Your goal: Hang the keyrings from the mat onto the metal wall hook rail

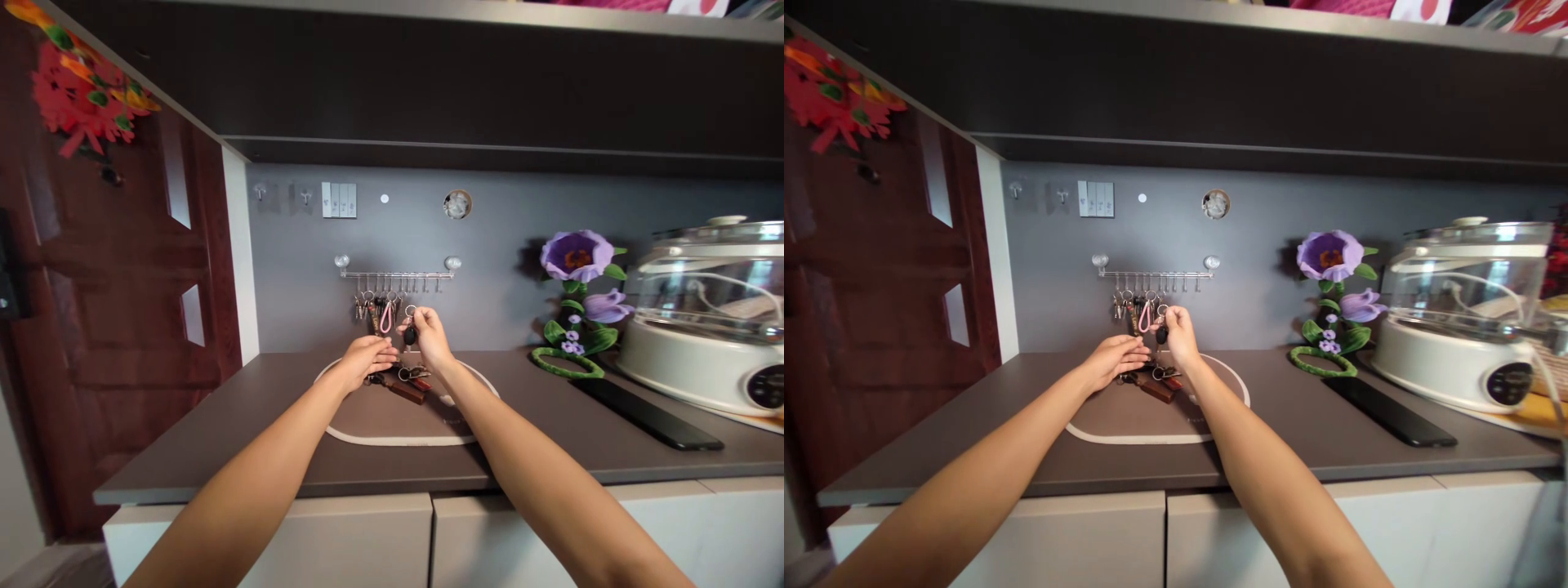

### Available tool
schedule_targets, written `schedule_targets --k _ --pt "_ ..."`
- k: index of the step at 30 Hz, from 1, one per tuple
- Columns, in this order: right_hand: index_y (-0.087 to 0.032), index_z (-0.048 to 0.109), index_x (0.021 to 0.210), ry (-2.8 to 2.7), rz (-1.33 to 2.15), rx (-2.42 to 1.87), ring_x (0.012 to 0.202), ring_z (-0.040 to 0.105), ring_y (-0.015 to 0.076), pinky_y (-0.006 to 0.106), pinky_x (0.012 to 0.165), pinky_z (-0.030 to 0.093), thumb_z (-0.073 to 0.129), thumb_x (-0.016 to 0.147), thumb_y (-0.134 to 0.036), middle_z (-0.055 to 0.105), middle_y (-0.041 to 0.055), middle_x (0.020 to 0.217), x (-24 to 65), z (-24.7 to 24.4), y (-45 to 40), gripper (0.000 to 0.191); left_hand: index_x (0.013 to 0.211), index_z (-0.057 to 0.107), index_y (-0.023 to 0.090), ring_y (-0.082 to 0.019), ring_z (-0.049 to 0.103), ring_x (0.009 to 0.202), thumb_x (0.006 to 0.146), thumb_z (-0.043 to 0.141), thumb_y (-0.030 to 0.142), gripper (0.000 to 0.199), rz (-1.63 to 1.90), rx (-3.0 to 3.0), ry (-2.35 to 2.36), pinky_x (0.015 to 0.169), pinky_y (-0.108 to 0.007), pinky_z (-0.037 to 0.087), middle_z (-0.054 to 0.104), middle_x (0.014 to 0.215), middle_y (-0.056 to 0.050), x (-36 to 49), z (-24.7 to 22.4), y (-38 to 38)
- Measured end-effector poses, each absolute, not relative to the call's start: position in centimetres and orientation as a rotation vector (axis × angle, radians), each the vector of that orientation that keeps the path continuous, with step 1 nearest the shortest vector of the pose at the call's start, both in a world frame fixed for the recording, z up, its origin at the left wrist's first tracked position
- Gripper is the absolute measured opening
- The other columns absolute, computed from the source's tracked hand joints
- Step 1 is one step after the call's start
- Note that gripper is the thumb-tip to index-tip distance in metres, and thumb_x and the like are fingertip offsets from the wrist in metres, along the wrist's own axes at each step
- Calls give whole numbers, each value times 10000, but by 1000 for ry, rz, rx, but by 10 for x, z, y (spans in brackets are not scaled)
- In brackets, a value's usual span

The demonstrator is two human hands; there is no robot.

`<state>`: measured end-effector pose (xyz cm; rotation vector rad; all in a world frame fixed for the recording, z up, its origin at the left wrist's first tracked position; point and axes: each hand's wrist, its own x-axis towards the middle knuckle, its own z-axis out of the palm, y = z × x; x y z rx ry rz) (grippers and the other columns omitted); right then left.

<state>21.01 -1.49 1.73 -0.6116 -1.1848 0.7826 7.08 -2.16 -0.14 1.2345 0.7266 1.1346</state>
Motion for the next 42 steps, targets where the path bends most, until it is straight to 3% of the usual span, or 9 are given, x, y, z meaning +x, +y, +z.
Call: schedule_targets --k 6,14,25,42 --pt "-195 406 724 -1088 770 -633 444 468 57 214 497 447 543 727 -416 463 -68 548 216 30 3 260 717 570 110 -100 598 536 686 651 254 168 1196 1286 748 541 -205 468 658 681 -84 72 1 -24" --pt "-176 395 578 -960 735 -641 375 395 38 180 399 386 545 742 -322 413 -62 461 220 58 39 266 679 572 103 -89 575 500 698 635 223 137 1235 1258 784 504 -191 441 642 648 -77 71 4 -24" --pt "-172 387 565 -889 682 -790 318 416 41 182 365 413 498 781 -195 422 -69 411 217 75 58 243 710 563 120 -77 566 510 745 570 210 96 1277 1221 840 515 -188 445 637 646 -53 67 4 -19" --pt "-171 381 593 -921 709 -784 308 416 41 165 345 400 470 810 -188 444 -68 400 220 55 62 236 720 552 118 -68 564 518 731 572 209 94 1347 1169 870 523 -183 443 638 660 -50 59 7 -12"
